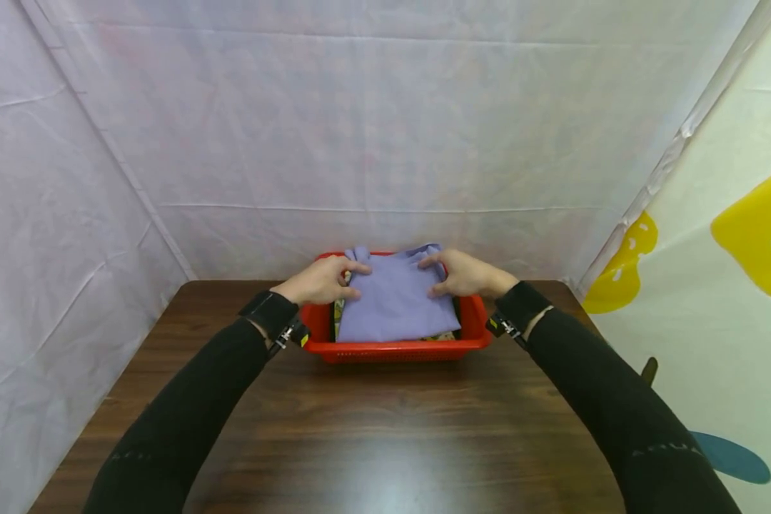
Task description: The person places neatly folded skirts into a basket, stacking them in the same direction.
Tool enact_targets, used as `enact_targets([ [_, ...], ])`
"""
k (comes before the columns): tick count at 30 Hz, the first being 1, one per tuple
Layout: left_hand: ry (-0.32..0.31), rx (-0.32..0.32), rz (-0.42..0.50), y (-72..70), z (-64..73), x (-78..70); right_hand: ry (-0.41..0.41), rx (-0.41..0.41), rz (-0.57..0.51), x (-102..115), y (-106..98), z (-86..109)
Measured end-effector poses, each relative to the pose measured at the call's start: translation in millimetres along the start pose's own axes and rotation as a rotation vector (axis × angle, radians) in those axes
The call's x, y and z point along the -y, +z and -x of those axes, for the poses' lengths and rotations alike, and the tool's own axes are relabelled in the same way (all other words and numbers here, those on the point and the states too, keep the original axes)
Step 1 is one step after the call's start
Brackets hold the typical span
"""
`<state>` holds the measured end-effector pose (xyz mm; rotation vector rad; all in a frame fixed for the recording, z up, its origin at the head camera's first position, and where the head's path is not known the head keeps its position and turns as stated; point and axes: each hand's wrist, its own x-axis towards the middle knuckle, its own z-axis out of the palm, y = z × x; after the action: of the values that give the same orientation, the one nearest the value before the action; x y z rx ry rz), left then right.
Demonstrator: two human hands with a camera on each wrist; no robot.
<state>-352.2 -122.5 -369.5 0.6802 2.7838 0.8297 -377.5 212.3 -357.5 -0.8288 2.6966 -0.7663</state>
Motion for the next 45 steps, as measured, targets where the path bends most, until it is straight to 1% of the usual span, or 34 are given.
enact_targets([
  [4, -0.025, 0.043, -0.013, 3.1, -6.4, 4.8, 0.015, 0.041, 0.042, -2, 4, -3.9],
  [7, -0.014, 0.056, -0.064, 5.6, -8.9, 5.8, 0.033, 0.068, 0.069, -3, 7, -5.4],
  [10, -0.009, 0.075, -0.091, 7.5, -9.8, 6.2, 0.049, 0.097, 0.101, -4, 10, -6.1],
  [14, -0.04, 0.11, -0.084, 8.5, -10.0, 6.4, 0.065, 0.145, 0.157, -2, 12, -5.8],
  [16, -0.059, 0.134, -0.088, 8.5, -10.9, 7.4, 0.08, 0.17, 0.184, -1, 13, -5.0],
  [19, -0.057, 0.192, -0.117, 8.5, -12.8, 10.9, 0.116, 0.213, 0.23, 0, 15, -3.1],
  [20, -0.036, 0.207, -0.132, 10.2, -16.9, 18.5, 0.13, 0.228, 0.249, 0, 16, -2.2],
  [21, -0.031, 0.227, -0.143, 10.3, -17.7, 19.4, 0.144, 0.243, 0.262, 0, 17, -1.6],
  [23, -0.022, 0.261, -0.161, 10.5, -18.4, 20.5, 0.164, 0.268, 0.284, 0, 18, -0.4],
  [26, -0.039, 0.278, -0.171, 11.4, -16.0, 16.9, 0.179, 0.284, 0.291, -1, 19, -0.4],
  [27, -0.063, 0.283, -0.171, 10.3, -11.8, 9.7, 0.185, 0.285, 0.285, -1, 19, -0.5],
  [31, -0.071, 0.265, -0.174, 10.1, -6.3, 5.3, 0.191, 0.261, 0.27, -1, 19, 2.5],
  [37, -0.047, 0.238, -0.184, 6.4, -0.5, 6.7, 0.12, 0.165, 0.28, -4, 14, 12.1],
  [42, -0.025, 0.222, -0.168, 0.8, 5.2, 8.4, 0.094, 0.099, 0.252, -11, 11, 19.2],
  [45, -0.006, 0.201, -0.157, -2.0, 9.2, 9.9, 0.075, 0.068, 0.233, -14, 8, 23.7],
])
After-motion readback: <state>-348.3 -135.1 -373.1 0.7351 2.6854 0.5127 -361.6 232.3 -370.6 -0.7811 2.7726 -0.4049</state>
